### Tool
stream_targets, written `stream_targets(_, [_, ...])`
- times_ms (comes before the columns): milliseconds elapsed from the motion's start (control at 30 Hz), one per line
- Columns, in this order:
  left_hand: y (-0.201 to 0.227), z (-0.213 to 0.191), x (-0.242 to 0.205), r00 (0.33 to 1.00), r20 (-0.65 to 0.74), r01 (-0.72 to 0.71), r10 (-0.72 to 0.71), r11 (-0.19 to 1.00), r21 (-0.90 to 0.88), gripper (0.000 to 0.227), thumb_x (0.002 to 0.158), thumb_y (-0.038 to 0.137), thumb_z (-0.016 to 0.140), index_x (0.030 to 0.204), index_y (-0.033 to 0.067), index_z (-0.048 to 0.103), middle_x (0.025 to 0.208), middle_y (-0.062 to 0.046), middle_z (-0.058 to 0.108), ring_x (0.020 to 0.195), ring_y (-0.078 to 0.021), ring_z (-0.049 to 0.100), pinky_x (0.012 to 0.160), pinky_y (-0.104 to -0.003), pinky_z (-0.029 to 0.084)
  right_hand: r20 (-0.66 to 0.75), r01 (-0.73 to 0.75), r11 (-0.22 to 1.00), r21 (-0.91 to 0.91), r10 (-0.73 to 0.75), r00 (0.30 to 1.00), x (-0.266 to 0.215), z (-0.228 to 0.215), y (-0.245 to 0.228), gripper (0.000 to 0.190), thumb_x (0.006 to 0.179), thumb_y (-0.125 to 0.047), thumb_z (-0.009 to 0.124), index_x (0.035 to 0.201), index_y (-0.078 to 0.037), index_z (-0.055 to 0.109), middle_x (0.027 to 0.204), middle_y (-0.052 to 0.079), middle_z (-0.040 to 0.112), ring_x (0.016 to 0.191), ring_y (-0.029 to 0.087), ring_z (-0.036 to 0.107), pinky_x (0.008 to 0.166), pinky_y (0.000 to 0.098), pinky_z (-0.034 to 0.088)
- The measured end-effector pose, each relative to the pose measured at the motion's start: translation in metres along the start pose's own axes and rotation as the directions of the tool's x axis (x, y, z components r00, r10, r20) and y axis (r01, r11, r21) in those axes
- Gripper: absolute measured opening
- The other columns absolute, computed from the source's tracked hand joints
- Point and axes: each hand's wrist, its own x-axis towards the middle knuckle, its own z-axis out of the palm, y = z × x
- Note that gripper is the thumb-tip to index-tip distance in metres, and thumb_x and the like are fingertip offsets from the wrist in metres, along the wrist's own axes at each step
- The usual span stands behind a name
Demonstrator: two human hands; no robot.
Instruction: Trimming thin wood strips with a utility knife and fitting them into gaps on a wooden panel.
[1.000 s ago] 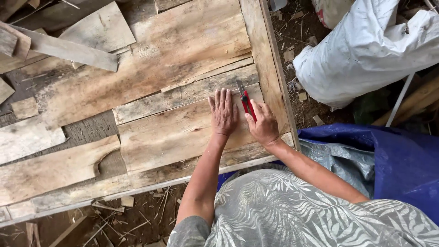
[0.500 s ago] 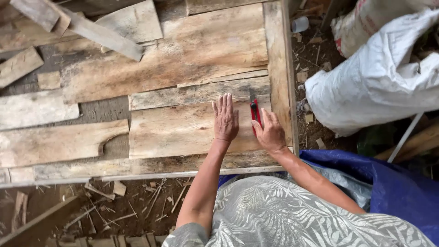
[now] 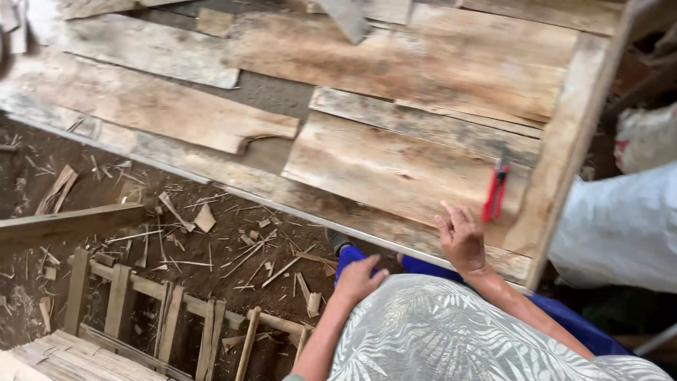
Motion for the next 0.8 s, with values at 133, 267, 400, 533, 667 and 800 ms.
stream_targets(133, [-0.056,-0.025,-0.033,0.842,0.45,0.338,-0.298,0.941,-0.01,0.057,0.098,0.052,0.057,0.136,0.0104,0.064,0.121,-0.026,0.07,0.119,-0.0473,0.064,0.101,-0.059,0.051,0.057,-0.021,0.986,0.166,0.012,0.998,0.007,0.06,-0.084,0.035,0.094,-0.022,0.075,0.129,-0.013,0.073,0.1,0.006,0.069,0.074,0.024,0.069,0.066,0.0355,0.057])
stream_targets(267, [-0.108,-0.087,-0.062,0.786,0.426,0.525,-0.448,0.847,-0.078,0.065,0.096,0.047,0.051,0.149,0.0107,0.052,0.151,-0.016,0.053,0.139,-0.0371,0.049,0.112,-0.049,0.039,0.02,-0.001,0.974,0.227,-0.003,1.0,0.006,0.133,-0.146,0.034,0.097,-0.011,0.068,0.13,-0.003,0.068,0.1,0.01,0.067,0.089,0.027,0.063,0.084,0.0398,0.052])
stream_targets(400, [-0.191,-0.14,-0.096,0.755,0.362,0.612,-0.547,0.786,-0.088,0.053,0.095,0.039,0.058,0.145,0.0214,0.059,0.139,-0.012,0.066,0.13,-0.0308,0.063,0.109,-0.045,0.048,-0.034,-0.077,0.972,0.224,0.086,0.996,0.005,0.184,-0.205,0.021,0.095,-0.011,0.067,0.114,-0.005,0.071,0.093,0.009,0.067,0.09,0.029,0.064,0.083,0.0403,0.05])
stream_targets(533, [-0.269,-0.188,-0.101,0.765,0.298,0.618,-0.571,0.781,-0.089,0.061,0.097,0.047,0.056,0.148,0.0132,0.054,0.146,-0.015,0.06,0.137,-0.0329,0.056,0.114,-0.045,0.043,0.013,-0.059,0.978,0.202,0.058,0.998,0.019,0.202,-0.246,0.014,0.097,-0.01,0.064,0.107,-0.005,0.072,0.099,0.01,0.072,0.093,0.028,0.069,0.083,0.0396,0.054])
stream_targets(667, [-0.304,-0.241,-0.102,0.723,0.314,0.66,-0.615,0.75,-0.049,0.058,0.102,0.043,0.052,0.149,0.0096,0.052,0.15,-0.013,0.057,0.14,-0.0309,0.055,0.119,-0.047,0.042,0.08,-0.122,0.975,0.185,0.109,0.991,0.014,0.213,-0.269,0.01,0.097,-0.015,0.067,0.098,-0.007,0.072,0.091,0.008,0.073,0.083,0.025,0.069,0.073,0.0369,0.052])
stream_targets(800, [-0.372,-0.239,-0.061,0.751,0.238,0.655,-0.616,0.742,-0.143,0.06,0.099,0.046,0.054,0.148,0.0114,0.055,0.144,-0.017,0.062,0.137,-0.0351,0.056,0.115,-0.046,0.042,0.136,-0.114,0.969,0.221,0.085,0.987,0.043,0.231,-0.307,0.011,0.096,-0.014,0.07,0.088,-0.007,0.069,0.083,0.005,0.071,0.077,0.021,0.067,0.069,0.0346,0.051])
